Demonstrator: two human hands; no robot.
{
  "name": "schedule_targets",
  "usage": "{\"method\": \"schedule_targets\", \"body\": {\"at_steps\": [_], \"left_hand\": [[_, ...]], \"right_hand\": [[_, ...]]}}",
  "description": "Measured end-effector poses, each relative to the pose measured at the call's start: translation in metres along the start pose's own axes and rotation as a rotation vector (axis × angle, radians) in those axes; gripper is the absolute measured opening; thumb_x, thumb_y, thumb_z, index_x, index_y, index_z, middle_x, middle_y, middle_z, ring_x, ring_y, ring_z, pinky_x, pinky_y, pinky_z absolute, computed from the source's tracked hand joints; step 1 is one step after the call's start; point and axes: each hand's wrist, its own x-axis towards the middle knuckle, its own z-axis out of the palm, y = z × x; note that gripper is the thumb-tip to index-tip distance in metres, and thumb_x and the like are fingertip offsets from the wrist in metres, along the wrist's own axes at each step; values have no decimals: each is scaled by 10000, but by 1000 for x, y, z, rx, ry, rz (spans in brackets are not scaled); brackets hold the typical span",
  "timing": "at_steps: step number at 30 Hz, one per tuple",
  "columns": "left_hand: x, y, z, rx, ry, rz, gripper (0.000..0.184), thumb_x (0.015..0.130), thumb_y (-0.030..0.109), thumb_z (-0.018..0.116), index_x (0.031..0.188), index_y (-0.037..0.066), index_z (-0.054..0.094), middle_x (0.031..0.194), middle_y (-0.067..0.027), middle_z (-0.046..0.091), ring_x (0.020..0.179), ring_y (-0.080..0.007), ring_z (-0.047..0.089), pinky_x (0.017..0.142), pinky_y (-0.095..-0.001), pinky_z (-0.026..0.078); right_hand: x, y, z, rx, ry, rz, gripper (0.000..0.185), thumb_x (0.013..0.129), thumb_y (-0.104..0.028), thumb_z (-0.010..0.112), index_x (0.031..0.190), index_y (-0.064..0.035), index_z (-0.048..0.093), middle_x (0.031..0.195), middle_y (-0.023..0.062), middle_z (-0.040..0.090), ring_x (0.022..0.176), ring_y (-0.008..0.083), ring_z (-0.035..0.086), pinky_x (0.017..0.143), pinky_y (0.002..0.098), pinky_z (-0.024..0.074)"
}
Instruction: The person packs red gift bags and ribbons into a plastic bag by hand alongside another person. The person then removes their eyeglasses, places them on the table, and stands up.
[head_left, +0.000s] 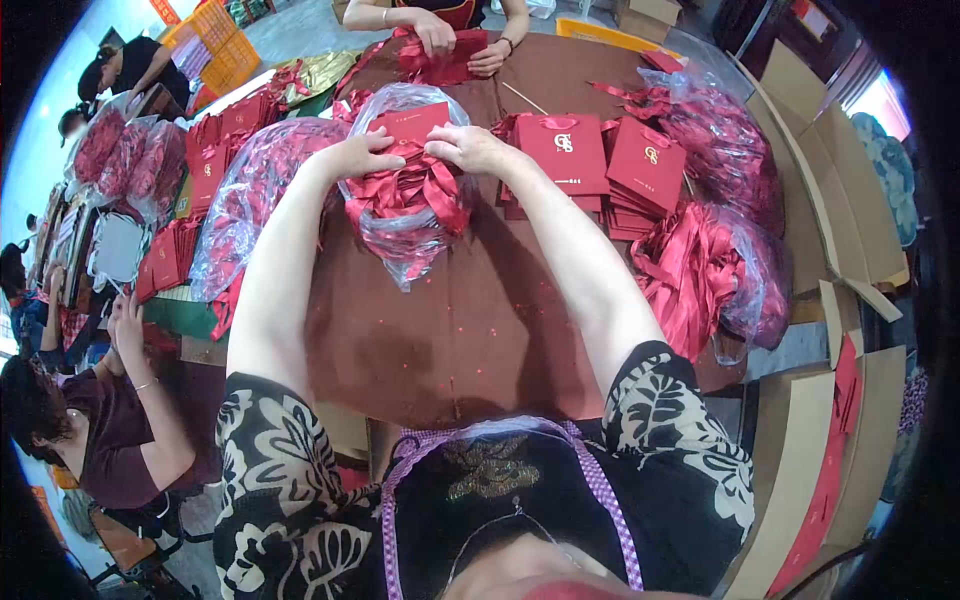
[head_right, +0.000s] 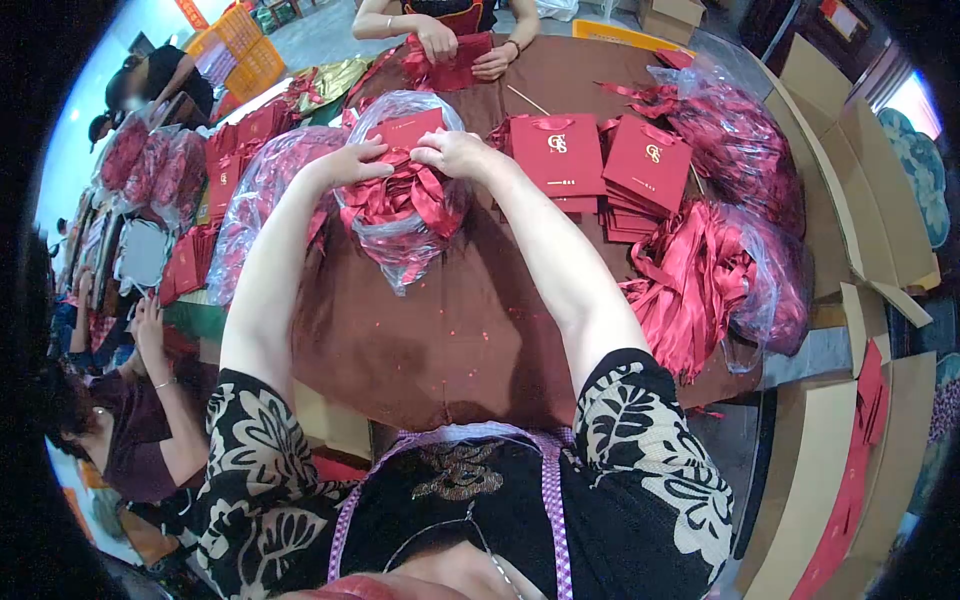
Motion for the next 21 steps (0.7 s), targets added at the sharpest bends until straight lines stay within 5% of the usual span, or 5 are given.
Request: {"method": "schedule_targets", "body": {"at_steps": [6,21], "left_hand": [[3,-3,0,29,-21,27,799,736,561,565,1285,18,361,1396,-207,185,1303,-298,182,1057,-353,171],[2,-2,1,-13,-1,-1,743,746,477,603,1287,27,362,1409,-171,179,1297,-269,208,1046,-331,190]], "right_hand": [[-1,-3,-2,5,-23,27,456,858,-429,456,1153,-87,518,1201,162,493,1201,306,381,969,373,329],[-1,-2,-1,5,-8,-11,457,860,-429,447,1140,-77,523,1192,169,496,1193,319,386,966,379,329]]}}
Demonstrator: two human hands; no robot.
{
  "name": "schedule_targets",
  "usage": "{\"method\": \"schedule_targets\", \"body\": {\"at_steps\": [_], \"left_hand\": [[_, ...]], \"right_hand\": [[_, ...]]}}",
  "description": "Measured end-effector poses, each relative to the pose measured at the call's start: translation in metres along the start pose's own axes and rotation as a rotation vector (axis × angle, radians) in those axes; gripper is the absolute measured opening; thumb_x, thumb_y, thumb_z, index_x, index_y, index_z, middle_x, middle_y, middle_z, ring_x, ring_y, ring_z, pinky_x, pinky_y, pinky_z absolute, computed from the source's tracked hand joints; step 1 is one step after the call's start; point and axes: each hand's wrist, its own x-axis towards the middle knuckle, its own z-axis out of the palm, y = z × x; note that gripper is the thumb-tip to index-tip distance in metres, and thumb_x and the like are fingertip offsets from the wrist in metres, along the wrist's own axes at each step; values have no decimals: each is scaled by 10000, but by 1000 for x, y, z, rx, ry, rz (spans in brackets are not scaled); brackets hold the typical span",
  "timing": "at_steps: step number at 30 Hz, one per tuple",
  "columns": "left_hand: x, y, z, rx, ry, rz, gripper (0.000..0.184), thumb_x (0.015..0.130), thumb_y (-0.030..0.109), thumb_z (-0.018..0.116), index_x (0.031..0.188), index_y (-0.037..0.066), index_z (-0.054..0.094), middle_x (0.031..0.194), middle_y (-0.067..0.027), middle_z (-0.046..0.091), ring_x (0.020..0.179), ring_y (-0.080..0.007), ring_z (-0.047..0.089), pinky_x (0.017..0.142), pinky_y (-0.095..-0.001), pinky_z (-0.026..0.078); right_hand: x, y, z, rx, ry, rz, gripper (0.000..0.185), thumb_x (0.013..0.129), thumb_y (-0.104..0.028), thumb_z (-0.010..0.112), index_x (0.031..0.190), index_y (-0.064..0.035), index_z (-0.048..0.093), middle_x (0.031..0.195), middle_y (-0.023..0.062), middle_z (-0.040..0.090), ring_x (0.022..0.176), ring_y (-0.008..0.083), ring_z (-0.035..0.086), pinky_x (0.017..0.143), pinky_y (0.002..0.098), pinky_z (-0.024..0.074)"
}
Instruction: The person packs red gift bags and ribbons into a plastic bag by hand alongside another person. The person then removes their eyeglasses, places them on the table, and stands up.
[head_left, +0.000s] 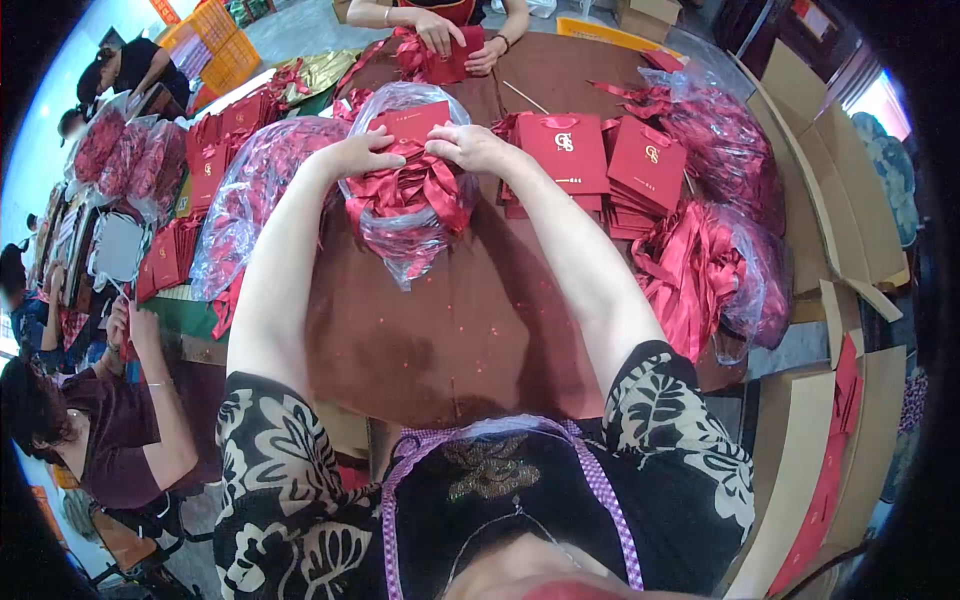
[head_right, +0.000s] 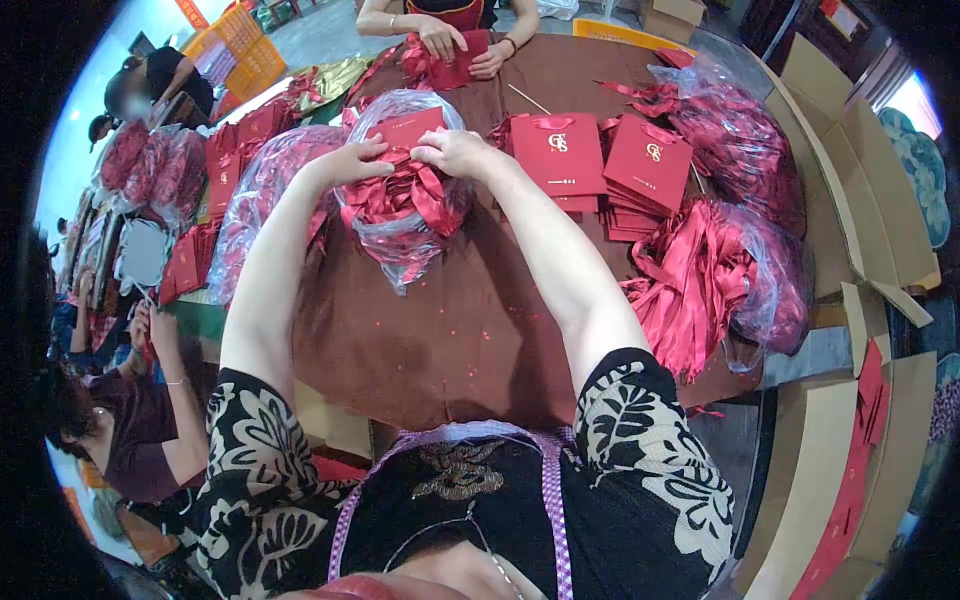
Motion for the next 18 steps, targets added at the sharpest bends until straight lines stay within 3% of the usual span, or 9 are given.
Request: {"method": "schedule_targets", "body": {"at_steps": [3,7,9,18], "left_hand": [[0,-1,-2,24,-38,0,823,731,575,557,1302,26,335,1413,-188,147,1311,-285,160,1061,-350,159],[1,-2,-1,22,-34,5,828,724,581,559,1302,33,338,1412,-187,152,1308,-287,169,1060,-351,162],[0,0,-1,11,-8,-9,745,744,476,604,1285,24,363,1409,-165,184,1298,-266,206,1047,-329,188],[1,-1,0,11,2,-11,737,748,474,603,1285,31,363,1409,-163,185,1298,-265,205,1047,-330,190]], "right_hand": [[-1,-3,-2,-3,1,2,460,860,-432,446,1142,-78,522,1197,169,492,1194,320,385,967,380,328],[-1,-3,-3,-8,-12,-1,462,861,-435,444,1142,-77,519,1200,168,489,1195,320,383,967,381,327],[1,0,-1,-9,-20,-7,463,861,-437,441,1142,-77,517,1201,167,489,1195,320,383,967,382,328],[4,6,4,-70,26,-27,463,864,-442,428,1137,-78,517,1171,171,507,1178,331,397,950,390,346]]}}
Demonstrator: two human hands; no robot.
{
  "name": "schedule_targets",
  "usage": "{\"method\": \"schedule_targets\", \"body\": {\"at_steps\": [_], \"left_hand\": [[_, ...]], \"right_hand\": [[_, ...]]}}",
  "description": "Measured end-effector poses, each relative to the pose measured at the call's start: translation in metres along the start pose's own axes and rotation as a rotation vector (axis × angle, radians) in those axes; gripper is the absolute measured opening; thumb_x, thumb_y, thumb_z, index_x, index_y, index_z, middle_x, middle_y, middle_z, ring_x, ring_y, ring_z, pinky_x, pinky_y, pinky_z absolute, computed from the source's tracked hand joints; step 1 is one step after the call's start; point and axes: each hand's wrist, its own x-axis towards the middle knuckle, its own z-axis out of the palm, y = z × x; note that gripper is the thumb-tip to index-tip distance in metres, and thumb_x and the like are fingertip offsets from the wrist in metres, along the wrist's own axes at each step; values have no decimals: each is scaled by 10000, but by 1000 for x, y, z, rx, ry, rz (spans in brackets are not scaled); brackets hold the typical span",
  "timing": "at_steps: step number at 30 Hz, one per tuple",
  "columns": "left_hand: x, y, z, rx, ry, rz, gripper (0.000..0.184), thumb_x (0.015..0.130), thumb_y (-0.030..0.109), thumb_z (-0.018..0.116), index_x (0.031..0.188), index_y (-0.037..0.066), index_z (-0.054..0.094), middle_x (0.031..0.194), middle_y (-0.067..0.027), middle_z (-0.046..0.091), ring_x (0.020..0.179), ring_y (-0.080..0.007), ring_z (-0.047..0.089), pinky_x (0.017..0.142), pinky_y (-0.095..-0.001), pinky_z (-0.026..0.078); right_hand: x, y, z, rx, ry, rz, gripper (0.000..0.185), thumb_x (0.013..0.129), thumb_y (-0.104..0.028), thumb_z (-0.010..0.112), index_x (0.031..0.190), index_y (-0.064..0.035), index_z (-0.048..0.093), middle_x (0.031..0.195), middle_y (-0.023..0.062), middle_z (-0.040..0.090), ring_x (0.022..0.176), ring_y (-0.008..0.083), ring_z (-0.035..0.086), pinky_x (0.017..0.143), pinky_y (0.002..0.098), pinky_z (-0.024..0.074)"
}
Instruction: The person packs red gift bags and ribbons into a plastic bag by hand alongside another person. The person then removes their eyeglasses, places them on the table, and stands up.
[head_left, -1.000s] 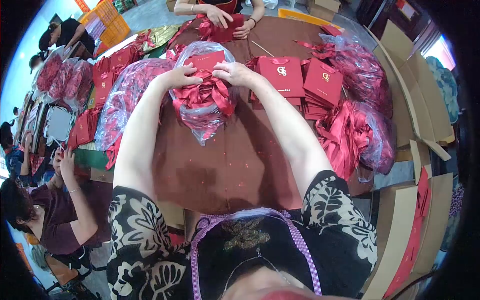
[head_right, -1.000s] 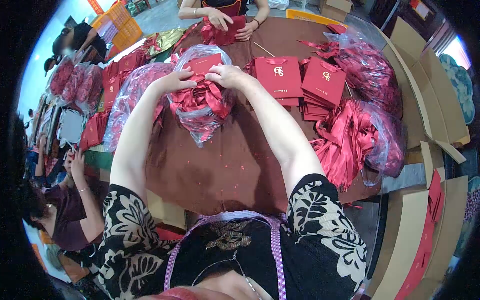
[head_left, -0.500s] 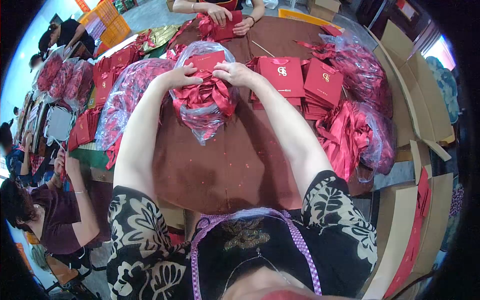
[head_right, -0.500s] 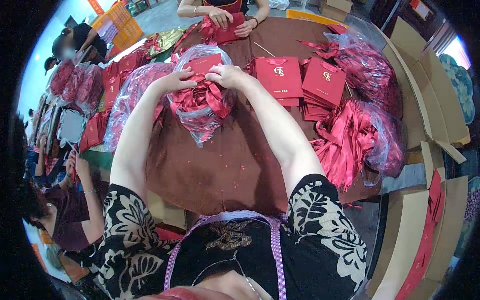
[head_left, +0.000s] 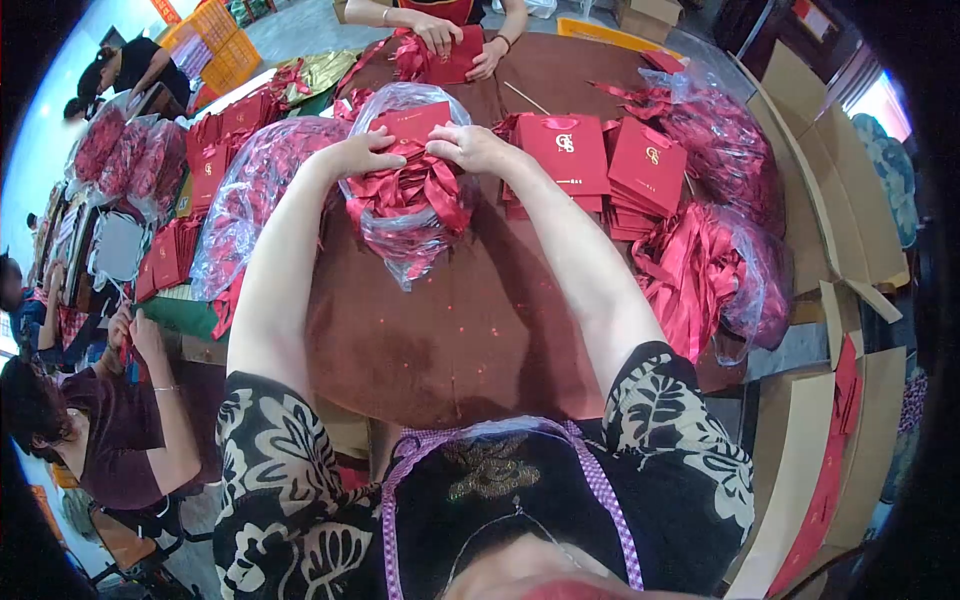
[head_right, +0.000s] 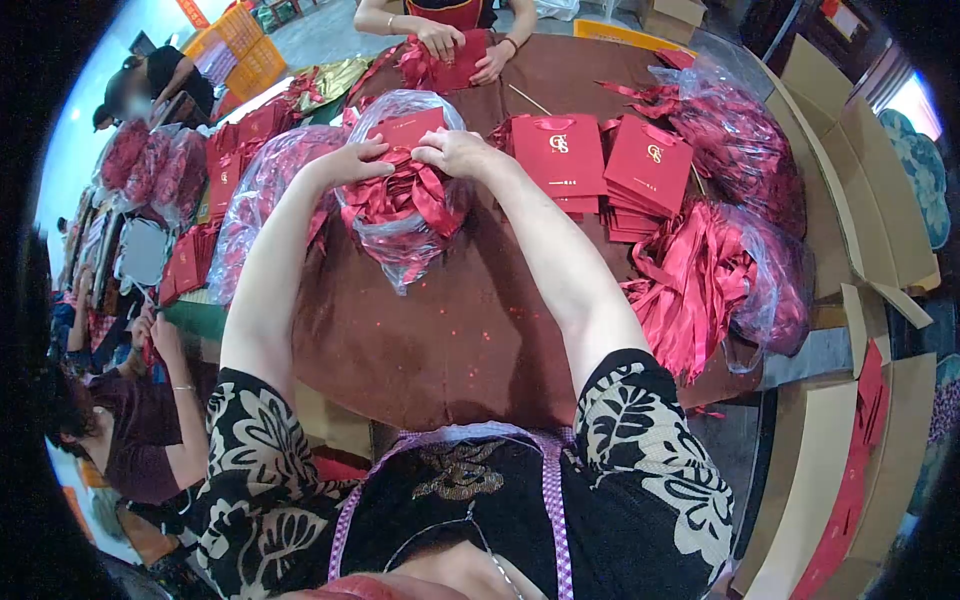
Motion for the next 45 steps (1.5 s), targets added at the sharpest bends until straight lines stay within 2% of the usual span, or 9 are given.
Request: {"method": "schedule_targets", "body": {"at_steps": [9,24,26,27,30,34,36,41,45], "left_hand": [[-4,2,-1,-7,-7,10,812,718,571,572,1289,33,362,1401,-184,193,1297,-292,206,1050,-347,194],[-1,-3,1,11,4,24,736,754,490,587,1292,42,359,1412,-154,183,1300,-263,204,1051,-331,184],[-5,-2,1,-9,8,27,742,753,488,589,1292,36,354,1409,-165,182,1300,-265,202,1050,-330,183],[-6,-4,1,-24,7,41,745,753,491,587,1291,33,354,1410,-166,178,1300,-265,203,1051,-329,182],[-9,-5,-1,-76,42,66,813,717,537,599,1274,-6,364,1388,-206,214,1291,-279,224,1048,-324,192],[-9,-4,2,75,111,76,763,727,505,608,1273,23,384,1317,-171,375,1227,-256,353,1008,-317,280],[-16,4,1,-151,80,192,687,742,451,621,1257,46,416,1261,-147,455,1171,-241,424,970,-317,331],[-14,3,12,-239,136,282,611,744,315,649,1238,38,419,1231,-139,481,1139,-221,441,965,-318,333],[-1,-9,39,-401,417,388,715,667,211,728,1249,10,364,1210,-154,462,1146,-231,417,967,-333,330]], "right_hand": [[-2,-5,-5,-3,-43,-17,452,863,-434,435,1140,-87,519,1176,166,505,1171,327,406,944,389,351],[-3,-1,-1,99,52,-17,423,862,-379,467,1125,-55,538,1159,159,529,1147,285,449,952,352,349],[-10,-11,-12,390,118,70,382,863,-322,487,1098,-29,553,1104,144,572,1071,238,512,919,320,373],[-10,-15,-13,449,314,-22,333,862,-242,487,1085,-6,559,1028,119,610,967,186,562,865,288,408],[-15,-18,-36,885,783,134,238,850,-154,478,940,36,591,882,102,629,805,137,592,704,251,467],[6,-17,-82,800,1049,8,202,848,-126,479,928,28,583,824,82,618,748,131,587,657,241,470],[28,-12,-95,629,1023,-33,205,852,-104,467,965,29,573,842,87,615,783,136,594,657,243,471],[92,1,-72,287,261,-221,252,837,-134,493,1036,-2,572,923,121,621,820,203,612,629,292,502],[85,-27,-47,-59,-27,-307,283,778,-126,533,1046,-44,574,974,123,613,907,235,583,817,335,440]]}}
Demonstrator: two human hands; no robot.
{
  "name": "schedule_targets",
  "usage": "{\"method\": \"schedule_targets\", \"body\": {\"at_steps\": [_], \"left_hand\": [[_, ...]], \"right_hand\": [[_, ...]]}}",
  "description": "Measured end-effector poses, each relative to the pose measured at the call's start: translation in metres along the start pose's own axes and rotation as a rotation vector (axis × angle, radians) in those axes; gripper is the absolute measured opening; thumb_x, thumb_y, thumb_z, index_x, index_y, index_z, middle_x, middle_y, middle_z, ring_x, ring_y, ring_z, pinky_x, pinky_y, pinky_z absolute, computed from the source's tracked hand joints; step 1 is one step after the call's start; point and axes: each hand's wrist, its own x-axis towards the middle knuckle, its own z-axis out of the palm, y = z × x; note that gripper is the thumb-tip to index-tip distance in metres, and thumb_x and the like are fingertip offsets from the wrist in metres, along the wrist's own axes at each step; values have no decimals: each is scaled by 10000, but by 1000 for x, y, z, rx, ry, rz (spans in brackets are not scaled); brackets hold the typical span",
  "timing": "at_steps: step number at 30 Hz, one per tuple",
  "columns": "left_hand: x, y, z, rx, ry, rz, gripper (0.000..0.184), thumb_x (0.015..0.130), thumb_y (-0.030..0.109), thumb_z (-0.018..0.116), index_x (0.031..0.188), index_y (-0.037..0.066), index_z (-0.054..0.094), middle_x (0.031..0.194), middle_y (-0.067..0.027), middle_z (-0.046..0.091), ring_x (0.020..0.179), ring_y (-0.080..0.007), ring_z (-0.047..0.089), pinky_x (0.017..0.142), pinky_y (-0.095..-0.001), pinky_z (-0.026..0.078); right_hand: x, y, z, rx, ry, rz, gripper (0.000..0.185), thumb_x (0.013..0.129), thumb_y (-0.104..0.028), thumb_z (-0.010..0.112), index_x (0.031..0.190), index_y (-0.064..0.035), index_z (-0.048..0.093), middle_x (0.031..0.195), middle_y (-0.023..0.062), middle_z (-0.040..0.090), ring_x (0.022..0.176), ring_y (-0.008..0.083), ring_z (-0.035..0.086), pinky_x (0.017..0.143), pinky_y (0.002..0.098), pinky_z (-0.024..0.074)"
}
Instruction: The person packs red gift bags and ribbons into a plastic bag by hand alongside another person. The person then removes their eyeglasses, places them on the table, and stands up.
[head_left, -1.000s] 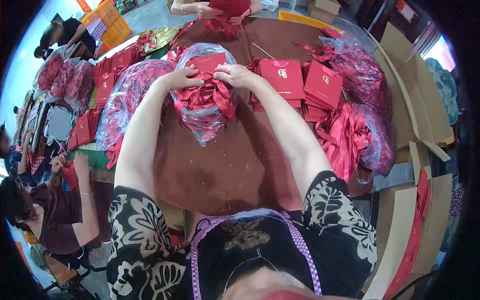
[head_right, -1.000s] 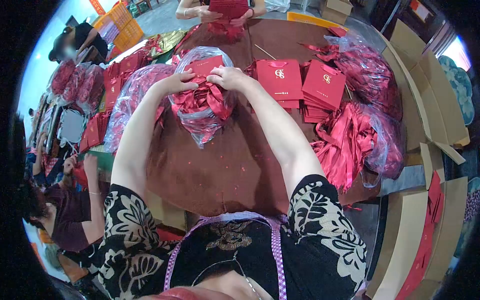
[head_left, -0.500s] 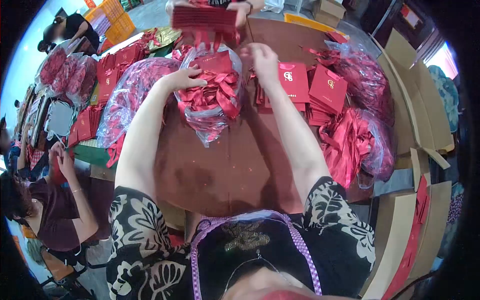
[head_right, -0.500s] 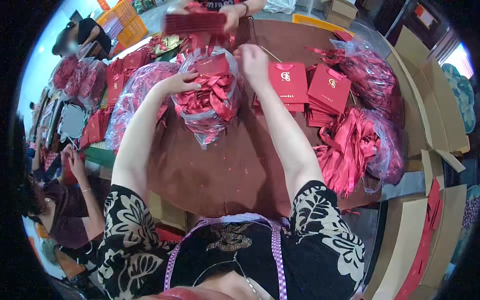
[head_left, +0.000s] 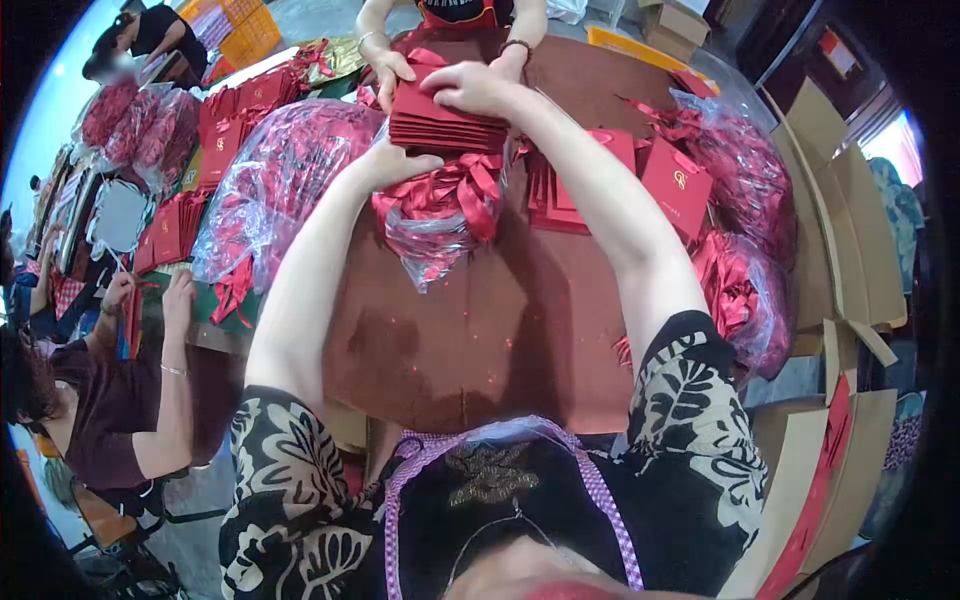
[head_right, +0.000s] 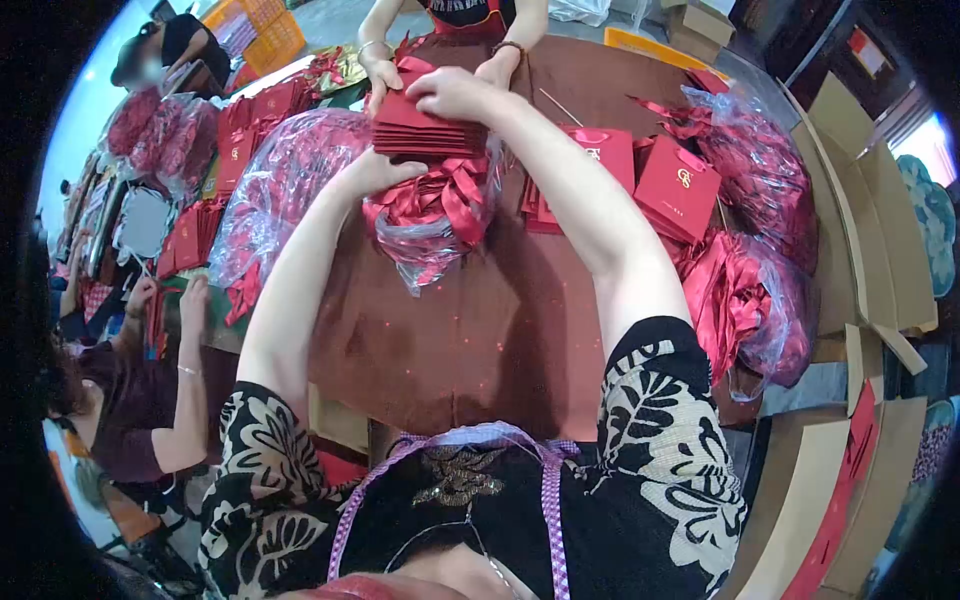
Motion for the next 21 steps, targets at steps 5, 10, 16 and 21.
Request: {"method": "schedule_targets", "body": {"at_steps": [5,10,16,21], "left_hand": [[-8,-11,17,-171,103,-72,698,659,167,737,1214,-9,353,1171,-146,459,1075,-210,463,920,-322,382],[-27,-1,17,-229,359,-63,715,669,149,735,1207,-52,309,1135,-149,493,1036,-198,490,906,-309,387],[-57,31,-30,-287,181,-406,671,784,222,631,1284,-76,297,1201,-146,476,1087,-179,465,930,-271,349],[-29,36,-60,82,409,-207,335,857,236,522,1074,-15,569,927,-62,623,855,-114,552,773,-254,431]], "right_hand": [[-4,4,36,-22,54,-116,313,811,-114,487,1114,-40,518,1192,172,466,1085,311,467,900,355,381],[-5,-5,50,-275,-5,38,324,847,-198,415,1138,-91,509,1208,161,445,1100,339,435,920,426,340],[-5,-9,56,-213,-58,76,354,856,-189,390,1182,-83,478,1293,221,369,1154,366,401,958,414,336],[-9,-22,55,-213,-103,100,357,849,-170,410,1186,-68,473,1289,247,363,1151,372,403,958,389,349]]}}
